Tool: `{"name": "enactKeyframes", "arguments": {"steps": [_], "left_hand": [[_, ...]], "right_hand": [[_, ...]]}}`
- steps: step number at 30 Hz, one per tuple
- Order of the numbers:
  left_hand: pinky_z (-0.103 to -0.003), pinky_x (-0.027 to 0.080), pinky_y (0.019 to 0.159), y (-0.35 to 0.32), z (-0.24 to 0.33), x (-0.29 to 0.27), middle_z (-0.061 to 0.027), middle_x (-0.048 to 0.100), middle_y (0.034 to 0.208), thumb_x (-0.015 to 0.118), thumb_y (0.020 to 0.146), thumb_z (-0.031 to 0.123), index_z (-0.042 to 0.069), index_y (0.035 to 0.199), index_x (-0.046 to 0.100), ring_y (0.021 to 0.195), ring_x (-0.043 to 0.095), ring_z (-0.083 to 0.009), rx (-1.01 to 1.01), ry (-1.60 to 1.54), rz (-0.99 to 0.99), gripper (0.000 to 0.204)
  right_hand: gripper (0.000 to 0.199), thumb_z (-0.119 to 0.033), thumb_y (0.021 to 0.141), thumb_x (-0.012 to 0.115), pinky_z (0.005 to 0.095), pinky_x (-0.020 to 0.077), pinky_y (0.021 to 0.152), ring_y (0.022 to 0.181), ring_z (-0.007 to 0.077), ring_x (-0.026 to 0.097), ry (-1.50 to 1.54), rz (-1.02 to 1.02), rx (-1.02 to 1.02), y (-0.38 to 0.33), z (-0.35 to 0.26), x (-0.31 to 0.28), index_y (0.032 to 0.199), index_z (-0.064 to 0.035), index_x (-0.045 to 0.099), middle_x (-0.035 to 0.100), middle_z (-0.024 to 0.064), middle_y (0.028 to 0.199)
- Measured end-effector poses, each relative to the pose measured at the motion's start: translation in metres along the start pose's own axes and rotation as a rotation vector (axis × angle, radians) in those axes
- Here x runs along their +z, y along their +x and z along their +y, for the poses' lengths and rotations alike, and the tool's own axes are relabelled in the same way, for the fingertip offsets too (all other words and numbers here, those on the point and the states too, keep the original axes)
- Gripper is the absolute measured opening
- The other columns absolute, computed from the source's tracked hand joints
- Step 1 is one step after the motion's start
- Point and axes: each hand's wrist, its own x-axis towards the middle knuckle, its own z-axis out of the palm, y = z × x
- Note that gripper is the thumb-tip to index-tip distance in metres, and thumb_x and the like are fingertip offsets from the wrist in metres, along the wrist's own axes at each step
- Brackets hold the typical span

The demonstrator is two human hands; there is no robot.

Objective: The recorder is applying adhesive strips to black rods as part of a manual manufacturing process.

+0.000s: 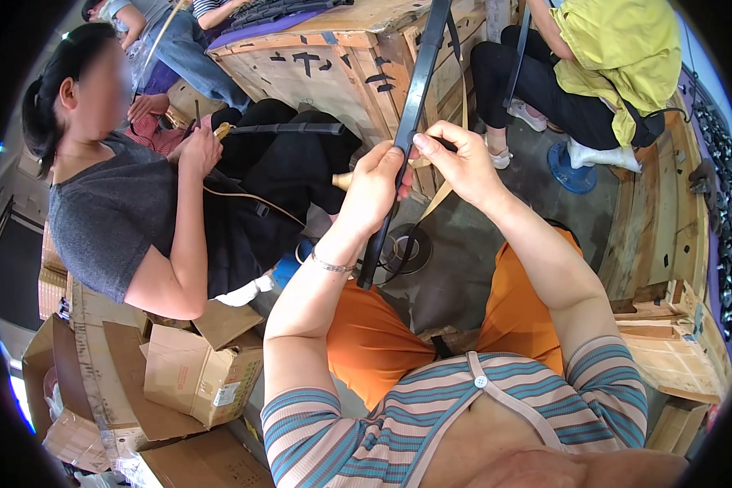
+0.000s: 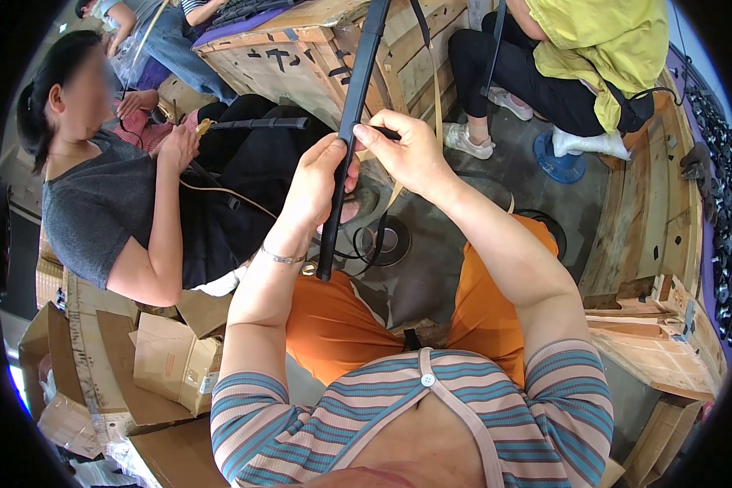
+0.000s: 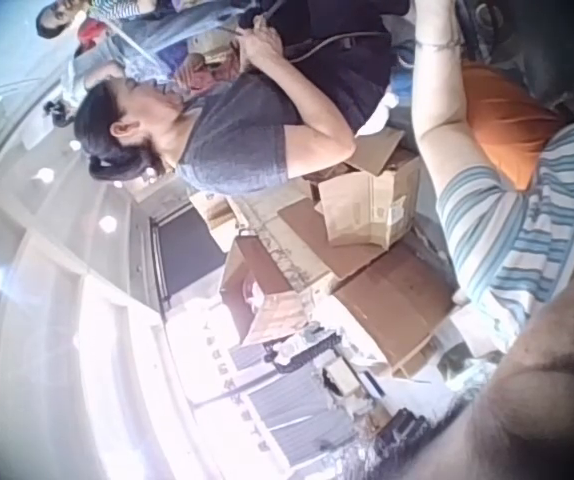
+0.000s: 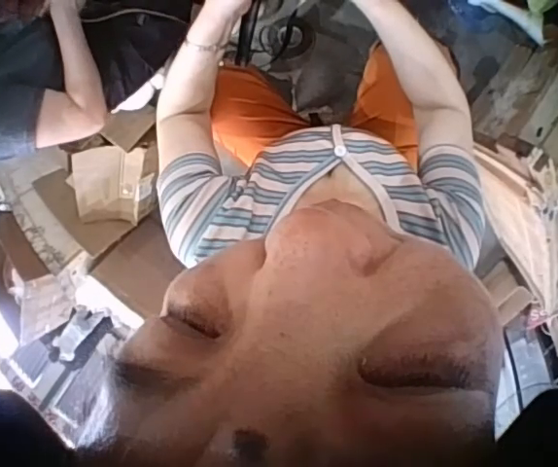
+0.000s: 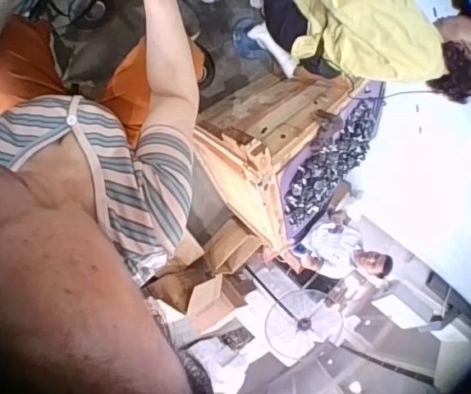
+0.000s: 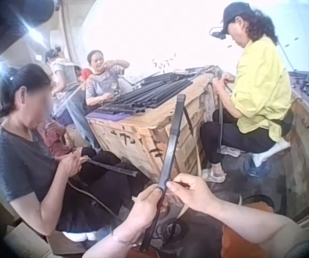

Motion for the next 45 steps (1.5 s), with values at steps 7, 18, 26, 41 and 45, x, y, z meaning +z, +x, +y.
{"name": "enactKeyframes", "arguments": {"steps": [7, 18, 26, 41, 45], "left_hand": [[-0.022, 0.036, 0.049, 0.001, -0.005, 0.003, -0.0001, 0.048, 0.060, 0.035, 0.092, 0.018, 0.002, 0.086, 0.053, 0.051, 0.043, -0.0076, 0.048, 0.057, 0.016, 0.024], [-0.023, 0.032, 0.048, 0.002, 0.011, -0.014, 0.0004, 0.045, 0.061, 0.042, 0.088, 0.025, 0.005, 0.077, 0.053, 0.054, 0.039, -0.0081, -0.258, -0.339, -0.190, 0.025], [-0.020, 0.029, 0.042, 0.001, 0.011, -0.018, -0.0011, 0.045, 0.060, 0.047, 0.086, 0.018, 0.003, 0.088, 0.048, 0.049, 0.038, -0.0081, -0.100, -0.336, -0.227, 0.015], [-0.021, 0.035, 0.038, 0.007, 0.006, -0.033, -0.0099, 0.051, 0.070, 0.051, 0.087, 0.025, -0.003, 0.095, 0.049, 0.051, 0.045, -0.0139, -0.107, -0.656, -0.504, 0.029], [-0.022, 0.039, 0.044, 0.005, 0.007, -0.030, -0.0073, 0.050, 0.070, 0.047, 0.088, 0.026, -0.003, 0.096, 0.051, 0.059, 0.048, -0.0148, -0.099, -0.548, -0.429, 0.030]], "right_hand": [[0.020, -0.018, 0.085, 0.060, 0.0197, 0.0409, 0.057, 0.065, 0.0030, 0.051, -0.104, 0.096, 0.013, -0.001, -0.004, 0.006, 0.075, 0.0001, 0.059, 0.060, 0.0015, 0.068], [0.025, -0.025, 0.087, 0.058, 0.0180, 0.0280, 0.048, 0.054, 0.0004, 0.035, -0.042, 0.027, 0.180, 0.001, -0.006, -0.007, 0.075, -0.0032, 0.060, 0.042, -0.0072, 0.059], [0.025, -0.027, 0.087, 0.057, 0.0178, 0.0251, 0.040, 0.044, 0.0004, 0.032, -0.092, -0.002, 0.082, -0.003, -0.006, -0.012, 0.079, -0.0043, 0.062, 0.039, -0.0076, 0.051], [0.022, -0.024, 0.087, 0.058, 0.0176, 0.0222, 0.042, 0.048, -0.0002, 0.030, -0.023, -0.054, 0.121, -0.004, -0.007, -0.017, 0.080, -0.0032, 0.062, 0.041, -0.0084, 0.058], [0.023, -0.024, 0.087, 0.058, 0.0174, 0.0313, 0.051, 0.058, 0.0008, 0.039, -0.028, -0.066, 0.093, -0.004, -0.008, -0.018, 0.081, -0.0020, 0.061, 0.050, -0.0054, 0.065]]}}
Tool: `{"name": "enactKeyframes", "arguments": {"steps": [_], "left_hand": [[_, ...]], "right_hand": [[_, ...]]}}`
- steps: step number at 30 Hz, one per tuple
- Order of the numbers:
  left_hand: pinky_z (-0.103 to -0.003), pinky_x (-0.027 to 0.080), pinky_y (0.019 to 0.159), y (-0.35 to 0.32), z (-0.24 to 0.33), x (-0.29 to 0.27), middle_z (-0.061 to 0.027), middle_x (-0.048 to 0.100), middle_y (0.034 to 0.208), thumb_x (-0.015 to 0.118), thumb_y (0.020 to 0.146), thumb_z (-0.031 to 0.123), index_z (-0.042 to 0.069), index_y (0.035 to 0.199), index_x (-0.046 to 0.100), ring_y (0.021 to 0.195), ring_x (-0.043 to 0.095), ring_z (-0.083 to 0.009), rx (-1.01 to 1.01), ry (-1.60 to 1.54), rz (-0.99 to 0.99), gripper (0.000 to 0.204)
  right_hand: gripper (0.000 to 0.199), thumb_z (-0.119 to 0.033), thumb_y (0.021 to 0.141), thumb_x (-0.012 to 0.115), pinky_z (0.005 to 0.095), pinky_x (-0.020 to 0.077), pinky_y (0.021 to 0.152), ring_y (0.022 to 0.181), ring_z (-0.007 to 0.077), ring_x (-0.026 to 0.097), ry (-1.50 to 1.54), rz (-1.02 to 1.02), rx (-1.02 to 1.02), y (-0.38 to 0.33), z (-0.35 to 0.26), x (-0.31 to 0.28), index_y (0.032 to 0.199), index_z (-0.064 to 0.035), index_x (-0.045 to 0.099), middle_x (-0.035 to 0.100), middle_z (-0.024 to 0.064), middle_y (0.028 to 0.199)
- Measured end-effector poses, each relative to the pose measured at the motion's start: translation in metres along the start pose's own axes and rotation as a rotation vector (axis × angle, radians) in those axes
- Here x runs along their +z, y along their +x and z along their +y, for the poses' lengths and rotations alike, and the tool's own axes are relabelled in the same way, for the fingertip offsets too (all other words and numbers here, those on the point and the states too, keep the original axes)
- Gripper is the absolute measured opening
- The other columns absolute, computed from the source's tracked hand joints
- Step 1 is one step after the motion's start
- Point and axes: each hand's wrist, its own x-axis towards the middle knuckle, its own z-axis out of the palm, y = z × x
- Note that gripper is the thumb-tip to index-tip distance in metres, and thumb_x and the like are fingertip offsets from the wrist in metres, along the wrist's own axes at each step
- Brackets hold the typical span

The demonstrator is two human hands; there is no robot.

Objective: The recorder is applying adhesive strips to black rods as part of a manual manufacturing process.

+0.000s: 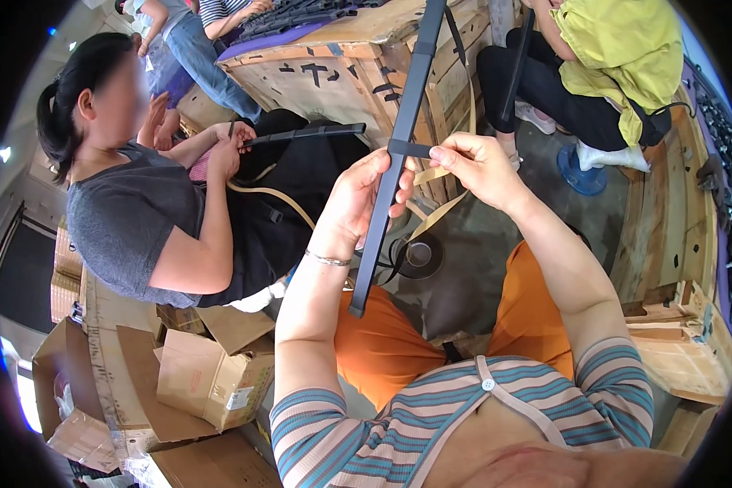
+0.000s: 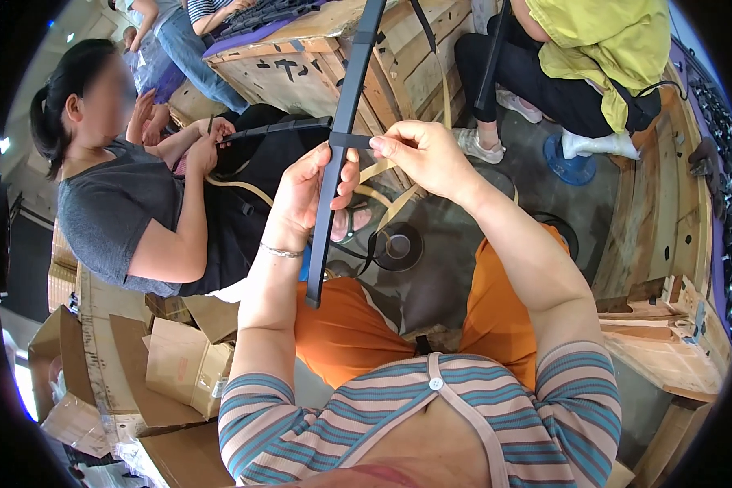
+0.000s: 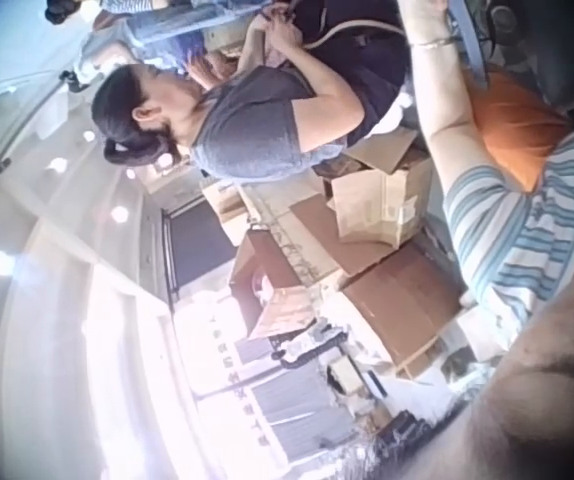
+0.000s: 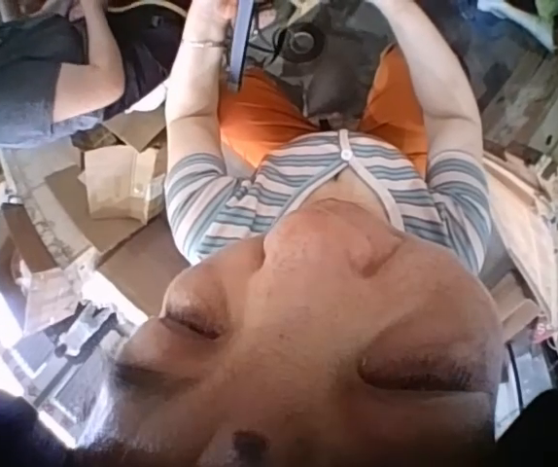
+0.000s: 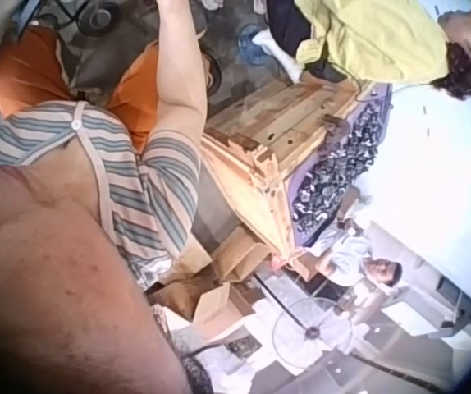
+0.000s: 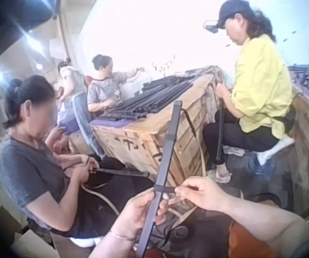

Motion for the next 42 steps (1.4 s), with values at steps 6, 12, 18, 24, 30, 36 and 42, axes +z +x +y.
{"name": "enactKeyframes", "arguments": {"steps": [6, 12, 18, 24, 30, 36, 42], "left_hand": [[-0.021, 0.036, 0.043, 0.002, 0.000, 0.006, -0.0049, 0.049, 0.068, 0.042, 0.090, 0.025, -0.002, 0.096, 0.052, 0.056, 0.044, -0.0120, 0.003, 0.091, 0.122, 0.029], [-0.020, 0.029, 0.036, 0.000, 0.001, 0.006, -0.0059, 0.046, 0.063, 0.039, 0.090, 0.024, -0.001, 0.093, 0.048, 0.048, 0.037, -0.0108, 0.002, 0.175, 0.252, 0.026], [-0.021, 0.028, 0.033, -0.002, 0.008, -0.001, -0.0053, 0.042, 0.054, 0.041, 0.089, 0.022, 0.005, 0.080, 0.043, 0.042, 0.035, -0.0116, -0.065, -0.085, 0.111, 0.020], [-0.020, 0.026, 0.031, -0.004, 0.007, -0.005, -0.0064, 0.043, 0.053, 0.039, 0.091, 0.027, 0.001, 0.083, 0.047, 0.041, 0.035, -0.0116, -0.065, -0.184, 0.004, 0.029], [-0.019, 0.025, 0.030, -0.007, 0.009, -0.007, -0.0073, 0.046, 0.056, 0.055, 0.085, 0.021, -0.003, 0.089, 0.049, 0.039, 0.034, -0.0079, -0.040, -0.099, -0.039, 0.025], [-0.023, 0.035, 0.033, -0.008, 0.003, -0.006, -0.0083, 0.049, 0.060, 0.061, 0.082, 0.030, -0.002, 0.093, 0.050, 0.044, 0.045, -0.0139, 0.075, 0.037, -0.057, 0.036], [-0.024, 0.036, 0.044, -0.004, 0.001, -0.011, -0.0071, 0.051, 0.071, 0.063, 0.079, 0.036, -0.003, 0.104, 0.047, 0.056, 0.047, -0.0141, 0.121, 0.108, -0.039, 0.049]], "right_hand": [[0.023, -0.023, 0.087, 0.058, 0.0189, 0.0382, 0.060, 0.067, 0.0027, 0.046, -0.063, -0.002, 0.026, 0.000, 0.003, -0.003, 0.081, -0.0005, 0.061, 0.057, -0.0025, 0.072], [0.024, -0.023, 0.086, 0.059, 0.0187, 0.0386, 0.059, 0.065, 0.0026, 0.046, -0.082, 0.009, 0.012, 0.001, 0.007, 0.000, 0.080, -0.0006, 0.062, 0.057, -0.0022, 0.069], [0.024, -0.023, 0.085, 0.061, 0.0183, 0.0387, 0.056, 0.063, 0.0017, 0.047, -0.049, 0.005, 0.002, 0.000, 0.000, 0.000, 0.079, 0.0000, 0.062, 0.057, -0.0023, 0.066], [0.020, -0.018, 0.086, 0.059, 0.0187, 0.0308, 0.051, 0.058, 0.0008, 0.038, -0.026, -0.054, 0.022, -0.002, -0.005, 0.000, 0.076, -0.0007, 0.060, 0.050, -0.0054, 0.063], [0.020, -0.015, 0.085, 0.059, 0.0204, 0.0328, 0.051, 0.058, 0.0015, 0.041, -0.032, -0.112, 0.065, -0.002, -0.011, -0.002, 0.073, 0.0007, 0.059, 0.050, -0.0034, 0.063], [0.019, -0.013, 0.080, 0.064, 0.0233, 0.0337, 0.049, 0.053, 0.0075, 0.043, -0.161, -0.047, -0.165, -0.021, -0.030, 0.003, 0.069, 0.0000, 0.056, 0.046, 0.0010, 0.062], [0.010, -0.014, 0.075, 0.066, 0.0308, 0.0455, 0.052, 0.057, 0.0206, 0.053, -0.441, 0.137, -0.466, -0.045, -0.048, 0.022, 0.073, -0.0055, 0.062, 0.050, 0.0054, 0.070]]}}
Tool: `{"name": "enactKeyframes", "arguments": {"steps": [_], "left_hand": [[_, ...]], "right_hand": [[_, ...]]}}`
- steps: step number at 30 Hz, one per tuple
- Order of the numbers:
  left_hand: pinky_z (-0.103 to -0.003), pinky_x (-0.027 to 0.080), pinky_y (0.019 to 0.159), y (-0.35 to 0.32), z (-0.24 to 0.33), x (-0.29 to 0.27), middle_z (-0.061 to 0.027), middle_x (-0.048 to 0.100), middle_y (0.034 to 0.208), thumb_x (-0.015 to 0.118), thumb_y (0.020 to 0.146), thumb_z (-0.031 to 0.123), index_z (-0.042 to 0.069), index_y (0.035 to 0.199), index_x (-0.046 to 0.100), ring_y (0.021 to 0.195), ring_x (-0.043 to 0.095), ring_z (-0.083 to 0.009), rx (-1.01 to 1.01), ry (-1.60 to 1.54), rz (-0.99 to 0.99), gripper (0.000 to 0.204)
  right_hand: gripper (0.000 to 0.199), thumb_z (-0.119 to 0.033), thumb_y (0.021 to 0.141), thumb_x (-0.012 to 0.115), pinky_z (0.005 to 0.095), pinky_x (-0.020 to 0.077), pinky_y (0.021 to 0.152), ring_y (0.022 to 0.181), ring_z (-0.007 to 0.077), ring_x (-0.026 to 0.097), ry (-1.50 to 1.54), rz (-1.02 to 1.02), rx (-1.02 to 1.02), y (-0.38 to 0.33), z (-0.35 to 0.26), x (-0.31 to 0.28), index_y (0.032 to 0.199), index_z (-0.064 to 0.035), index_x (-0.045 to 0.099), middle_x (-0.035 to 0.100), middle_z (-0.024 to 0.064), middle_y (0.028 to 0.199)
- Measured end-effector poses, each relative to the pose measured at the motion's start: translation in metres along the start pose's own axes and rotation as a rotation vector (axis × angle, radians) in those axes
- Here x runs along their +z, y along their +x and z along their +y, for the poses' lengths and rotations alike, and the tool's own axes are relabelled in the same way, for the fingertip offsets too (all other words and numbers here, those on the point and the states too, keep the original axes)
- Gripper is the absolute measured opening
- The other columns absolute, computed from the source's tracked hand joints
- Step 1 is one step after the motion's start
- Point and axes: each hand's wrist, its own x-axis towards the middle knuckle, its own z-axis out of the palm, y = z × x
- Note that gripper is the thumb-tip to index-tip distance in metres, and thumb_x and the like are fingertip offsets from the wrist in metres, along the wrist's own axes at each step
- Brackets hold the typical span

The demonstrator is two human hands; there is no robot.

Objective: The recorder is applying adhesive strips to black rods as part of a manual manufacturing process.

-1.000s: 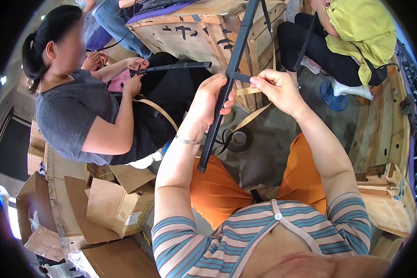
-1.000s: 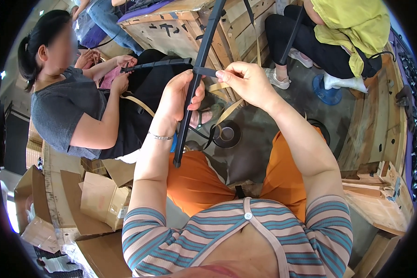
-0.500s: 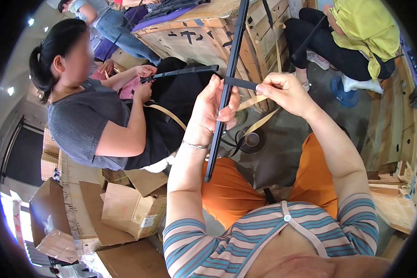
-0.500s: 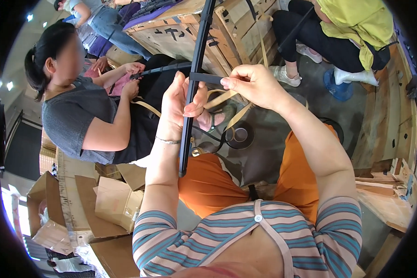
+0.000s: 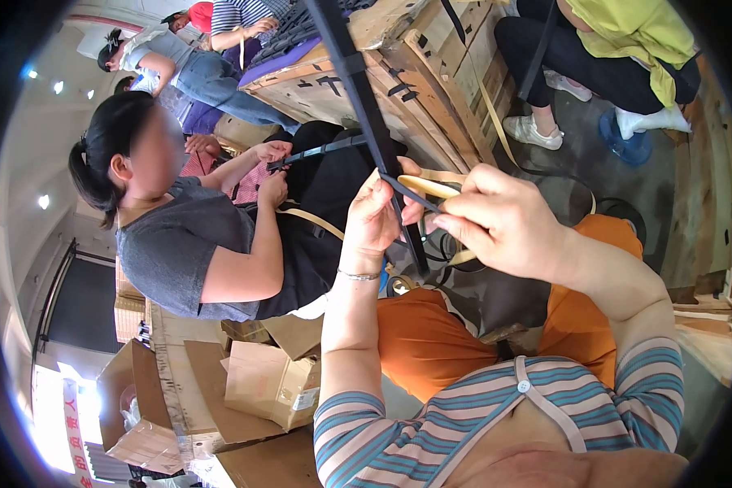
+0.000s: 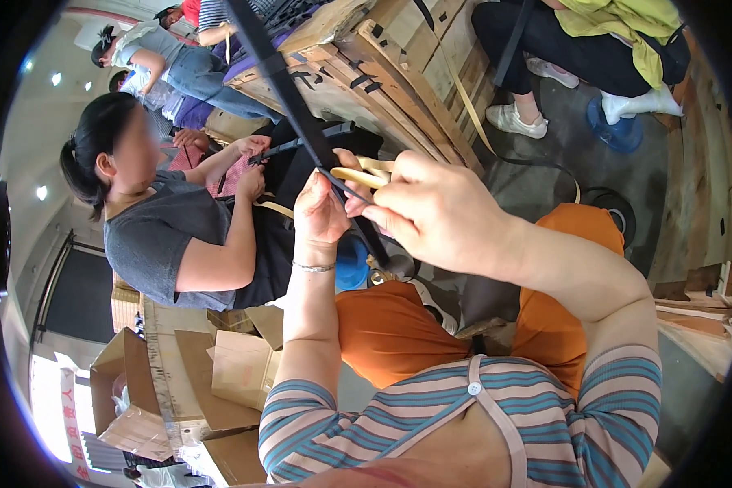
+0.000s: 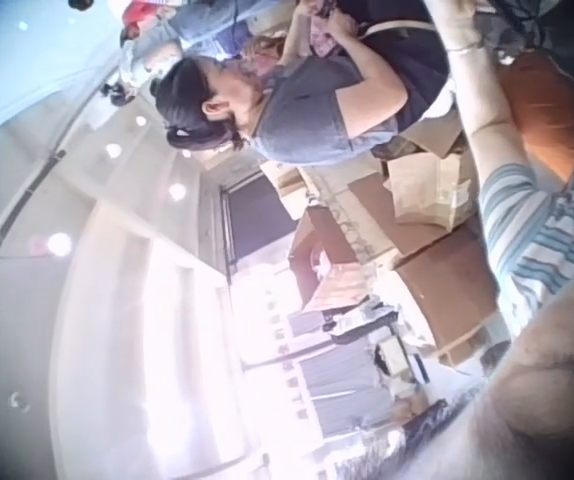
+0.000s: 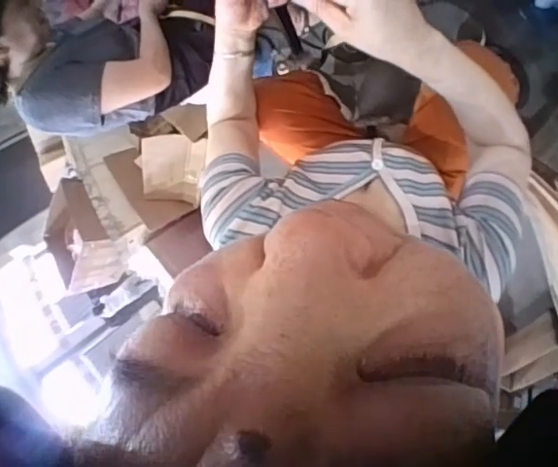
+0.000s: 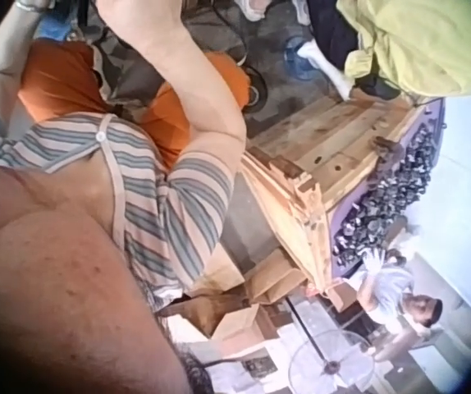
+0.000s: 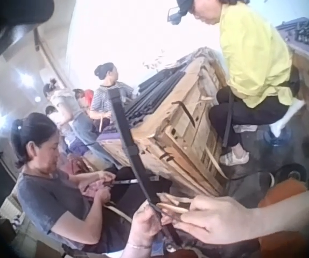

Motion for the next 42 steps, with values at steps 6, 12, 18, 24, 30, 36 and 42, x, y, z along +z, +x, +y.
{"name": "enactKeyframes", "arguments": {"steps": [6, 12, 18, 24, 30, 36, 42], "left_hand": [[-0.024, 0.031, 0.044, 0.003, 0.004, 0.001, -0.0102, 0.049, 0.066, 0.061, 0.081, 0.033, -0.006, 0.109, 0.043, 0.051, 0.043, -0.0138, 0.089, 0.056, -0.089, 0.052], [-0.024, 0.026, 0.036, 0.005, 0.002, 0.008, -0.0121, 0.046, 0.060, 0.058, 0.083, 0.034, 0.001, 0.102, 0.043, 0.041, 0.037, -0.0139, 0.093, -0.009, -0.122, 0.040], [-0.025, 0.027, 0.035, 0.005, 0.002, 0.007, -0.0137, 0.049, 0.061, 0.049, 0.088, 0.034, 0.001, 0.098, 0.043, 0.039, 0.039, -0.0161, 0.110, 0.016, -0.061, 0.035], [-0.024, 0.031, 0.032, 0.004, 0.005, 0.006, -0.0130, 0.050, 0.067, 0.041, 0.091, 0.033, 0.001, 0.094, 0.047, 0.044, 0.042, -0.0169, 0.110, 0.035, 0.100, 0.033], [-0.023, 0.030, 0.033, 0.002, 0.006, 0.019, -0.0108, 0.048, 0.065, 0.036, 0.094, 0.032, 0.003, 0.094, 0.046, 0.044, 0.041, -0.0145, 0.004, 0.086, 0.257, 0.031], [-0.023, 0.030, 0.033, 0.006, 0.000, 0.028, -0.0090, 0.048, 0.061, 0.035, 0.095, 0.026, 0.004, 0.093, 0.044, 0.040, 0.039, -0.0129, -0.031, 0.232, 0.318, 0.023], [-0.023, 0.032, 0.033, 0.010, -0.007, 0.033, -0.0083, 0.048, 0.058, 0.039, 0.094, 0.023, 0.004, 0.092, 0.045, 0.039, 0.041, -0.0129, -0.093, 0.245, 0.331, 0.019]], "right_hand": [[0.012, -0.009, 0.071, 0.071, 0.0278, 0.0397, 0.045, 0.050, 0.0170, 0.049, -0.013, 0.074, 0.023, -0.002, -0.005, -0.007, 0.076, -0.0023, 0.063, 0.048, 0.0062, 0.066], [0.015, -0.010, 0.068, 0.074, 0.0282, 0.0359, 0.042, 0.047, 0.0163, 0.046, -0.051, 0.119, 0.040, 0.002, 0.000, -0.012, 0.068, -0.0025, 0.060, 0.046, 0.0056, 0.061], [0.024, -0.016, 0.067, 0.075, 0.0287, 0.0358, 0.042, 0.046, 0.0174, 0.047, -0.078, 0.106, 0.168, 0.009, 0.013, -0.021, 0.060, -0.0019, 0.057, 0.047, 0.0069, 0.057], [0.033, -0.019, 0.072, 0.073, 0.0254, 0.0294, 0.042, 0.046, 0.0075, 0.038, -0.015, 0.003, 0.371, 0.016, 0.029, -0.020, 0.055, -0.0001, 0.053, 0.044, 0.0027, 0.052], [0.022, -0.020, 0.081, 0.065, 0.0214, 0.0326, 0.041, 0.045, 0.0054, 0.043, 0.140, -0.247, 0.622, 0.022, 0.051, -0.017, 0.074, 0.0000, 0.062, 0.050, -0.0007, 0.058], [0.018, -0.015, 0.086, 0.057, 0.0190, 0.0412, 0.045, 0.053, 0.0060, 0.053, 0.417, -0.292, 0.668, 0.019, 0.058, 0.001, 0.100, -0.0035, 0.060, 0.054, -0.0017, 0.066], [0.019, -0.019, 0.084, 0.056, 0.0298, 0.0452, 0.053, 0.058, 0.0125, 0.056, 0.308, -0.309, 0.581, 0.024, 0.056, 0.016, 0.079, -0.0006, 0.060, 0.055, 0.0065, 0.061]]}}
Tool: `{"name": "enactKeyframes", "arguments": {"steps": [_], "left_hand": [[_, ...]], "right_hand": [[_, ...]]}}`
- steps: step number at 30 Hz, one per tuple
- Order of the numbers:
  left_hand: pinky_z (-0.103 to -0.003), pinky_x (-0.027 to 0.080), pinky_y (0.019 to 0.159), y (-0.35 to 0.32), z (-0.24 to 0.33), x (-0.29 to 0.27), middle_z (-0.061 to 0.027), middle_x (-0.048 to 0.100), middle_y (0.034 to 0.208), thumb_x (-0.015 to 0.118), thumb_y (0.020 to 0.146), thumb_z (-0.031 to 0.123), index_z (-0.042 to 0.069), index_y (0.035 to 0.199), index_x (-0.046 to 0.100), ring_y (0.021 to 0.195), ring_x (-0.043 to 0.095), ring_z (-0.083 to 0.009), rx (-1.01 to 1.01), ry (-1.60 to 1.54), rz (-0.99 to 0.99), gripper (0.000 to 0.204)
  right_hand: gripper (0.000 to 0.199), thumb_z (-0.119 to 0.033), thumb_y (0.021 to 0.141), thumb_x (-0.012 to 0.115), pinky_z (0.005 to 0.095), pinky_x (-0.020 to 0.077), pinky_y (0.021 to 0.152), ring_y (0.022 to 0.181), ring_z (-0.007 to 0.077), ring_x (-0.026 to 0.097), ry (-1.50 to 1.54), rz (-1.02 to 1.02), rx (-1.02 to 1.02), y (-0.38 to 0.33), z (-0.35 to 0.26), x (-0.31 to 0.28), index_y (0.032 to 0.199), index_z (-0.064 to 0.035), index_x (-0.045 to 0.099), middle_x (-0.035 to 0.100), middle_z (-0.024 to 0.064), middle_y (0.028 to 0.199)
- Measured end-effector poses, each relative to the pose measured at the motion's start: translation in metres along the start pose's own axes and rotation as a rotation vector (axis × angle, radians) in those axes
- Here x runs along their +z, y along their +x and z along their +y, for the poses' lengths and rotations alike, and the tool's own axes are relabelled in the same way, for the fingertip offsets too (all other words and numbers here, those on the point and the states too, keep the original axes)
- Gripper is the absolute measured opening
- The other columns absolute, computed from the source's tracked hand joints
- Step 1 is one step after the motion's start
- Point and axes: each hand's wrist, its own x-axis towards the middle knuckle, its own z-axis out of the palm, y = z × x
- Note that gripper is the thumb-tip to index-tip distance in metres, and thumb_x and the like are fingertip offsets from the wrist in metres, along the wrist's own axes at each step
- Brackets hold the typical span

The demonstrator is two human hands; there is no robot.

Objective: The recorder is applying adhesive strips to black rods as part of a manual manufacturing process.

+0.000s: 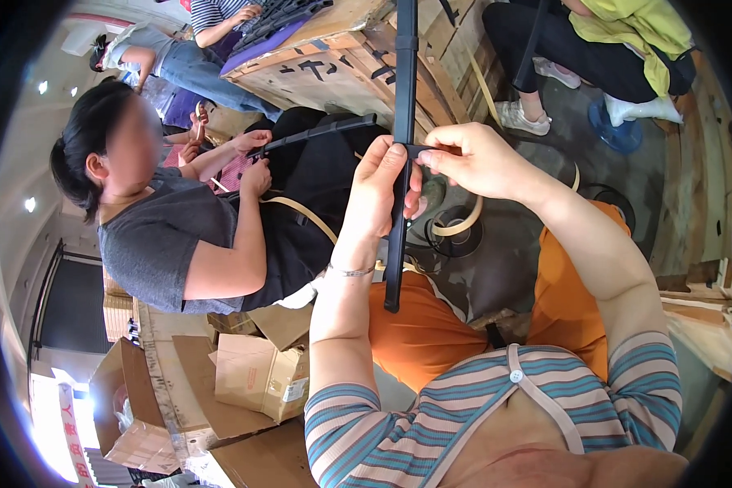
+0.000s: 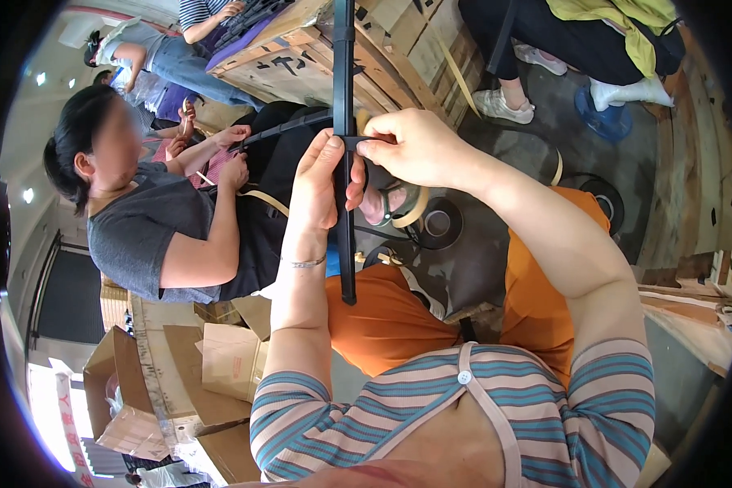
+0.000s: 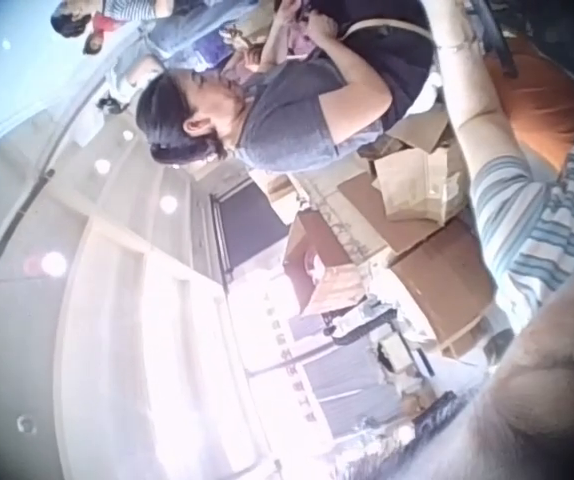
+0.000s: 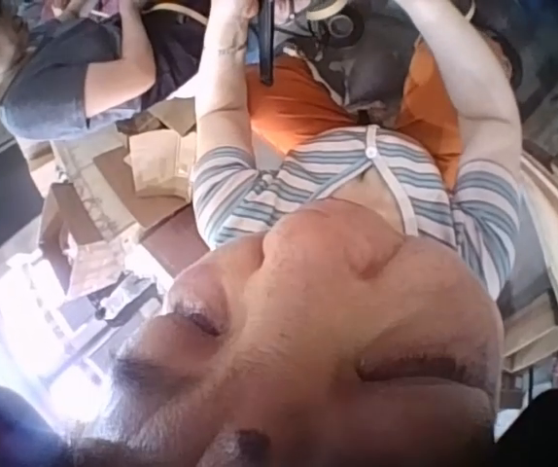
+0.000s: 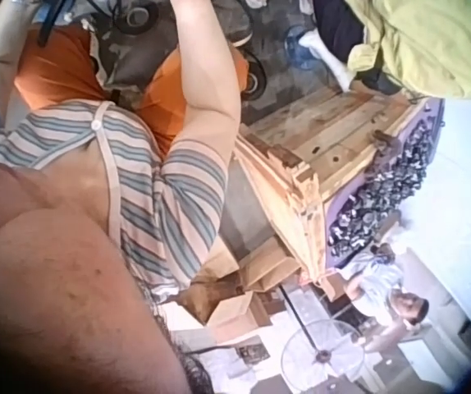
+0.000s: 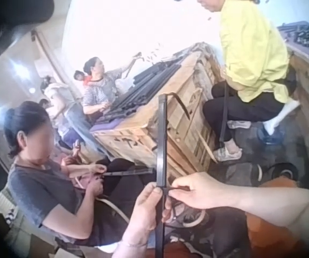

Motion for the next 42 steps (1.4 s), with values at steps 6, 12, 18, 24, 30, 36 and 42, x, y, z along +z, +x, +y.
{"name": "enactKeyframes", "arguments": {"steps": [6, 12, 18, 24, 30, 36, 42], "left_hand": [[-0.023, 0.032, 0.034, 0.002, -0.001, 0.004, -0.0056, 0.047, 0.058, 0.038, 0.094, 0.020, 0.006, 0.088, 0.042, 0.038, 0.039, -0.0111, 0.002, -0.015, -0.012, 0.016], [-0.024, 0.029, 0.031, -0.007, 0.003, 0.017, -0.0098, 0.045, 0.055, 0.040, 0.093, 0.025, 0.002, 0.098, 0.045, 0.037, 0.037, -0.0132, 0.003, -0.109, -0.171, 0.024], [-0.022, 0.027, 0.028, -0.013, 0.007, 0.014, -0.0068, 0.041, 0.054, 0.041, 0.092, 0.034, 0.004, 0.089, 0.043, 0.037, 0.035, -0.0122, -0.075, -0.300, -0.456, 0.031], [-0.021, 0.023, 0.026, 0.003, -0.010, 0.010, -0.0022, 0.034, 0.051, 0.040, 0.091, 0.042, 0.007, 0.079, 0.040, 0.036, 0.031, -0.0106, -0.277, -0.567, -0.534, 0.036], [-0.022, 0.025, 0.027, 0.003, -0.018, 0.017, 0.0003, 0.032, 0.045, 0.042, 0.091, 0.037, 0.009, 0.075, 0.038, 0.033, 0.031, -0.0100, -0.280, -0.378, -0.413, 0.032], [-0.021, 0.036, 0.035, 0.008, -0.028, 0.015, -0.0023, 0.044, 0.051, 0.057, 0.086, 0.024, 0.005, 0.078, 0.046, 0.040, 0.045, -0.0110, -0.212, -0.086, -0.319, 0.023], [-0.024, 0.044, 0.051, 0.001, -0.056, -0.001, -0.0069, 0.054, 0.062, 0.051, 0.087, 0.039, 0.001, 0.093, 0.052, 0.057, 0.055, -0.0158, -0.276, -0.087, -0.460, 0.038]], "right_hand": [[0.018, -0.016, 0.080, 0.053, 0.0338, 0.0457, 0.058, 0.062, 0.0262, 0.060, -0.102, 0.101, -0.069, -0.007, -0.007, 0.000, 0.074, -0.0008, 0.061, 0.061, 0.0150, 0.070], [0.023, -0.023, 0.076, 0.052, 0.0369, 0.0472, 0.062, 0.068, 0.0319, 0.061, -0.506, 0.350, 0.147, 0.019, 0.041, 0.010, 0.072, -0.0027, 0.062, 0.061, 0.0157, 0.070], [0.024, -0.026, 0.084, 0.054, 0.0245, 0.0322, 0.044, 0.046, 0.0079, 0.039, 0.473, 0.185, 0.078, 0.029, 0.033, -0.013, 0.079, -0.0032, 0.060, 0.044, -0.0026, 0.054], [0.028, -0.032, 0.083, 0.063, 0.0175, 0.0157, 0.040, 0.044, -0.0003, 0.024, 0.956, -0.094, 0.001, 0.013, 0.003, -0.018, 0.087, -0.0041, 0.059, 0.030, -0.0111, 0.053], [0.031, -0.029, 0.084, 0.061, 0.0153, 0.0182, 0.042, 0.047, -0.0009, 0.026, 0.842, -0.028, 0.036, 0.012, 0.008, -0.014, 0.099, -0.0017, 0.061, 0.036, -0.0106, 0.058], [0.028, -0.029, 0.080, 0.066, 0.0169, 0.0184, 0.040, 0.043, 0.0000, 0.028, 0.866, 0.111, 0.046, 0.008, 0.009, -0.018, 0.086, -0.0021, 0.060, 0.040, -0.0087, 0.055], [0.021, -0.025, 0.080, 0.066, 0.0163, 0.0195, 0.039, 0.043, -0.0002, 0.029, 0.830, 0.366, -0.052, 0.009, 0.021, -0.059, 0.079, -0.0064, 0.057, 0.039, -0.0095, 0.055]]}}
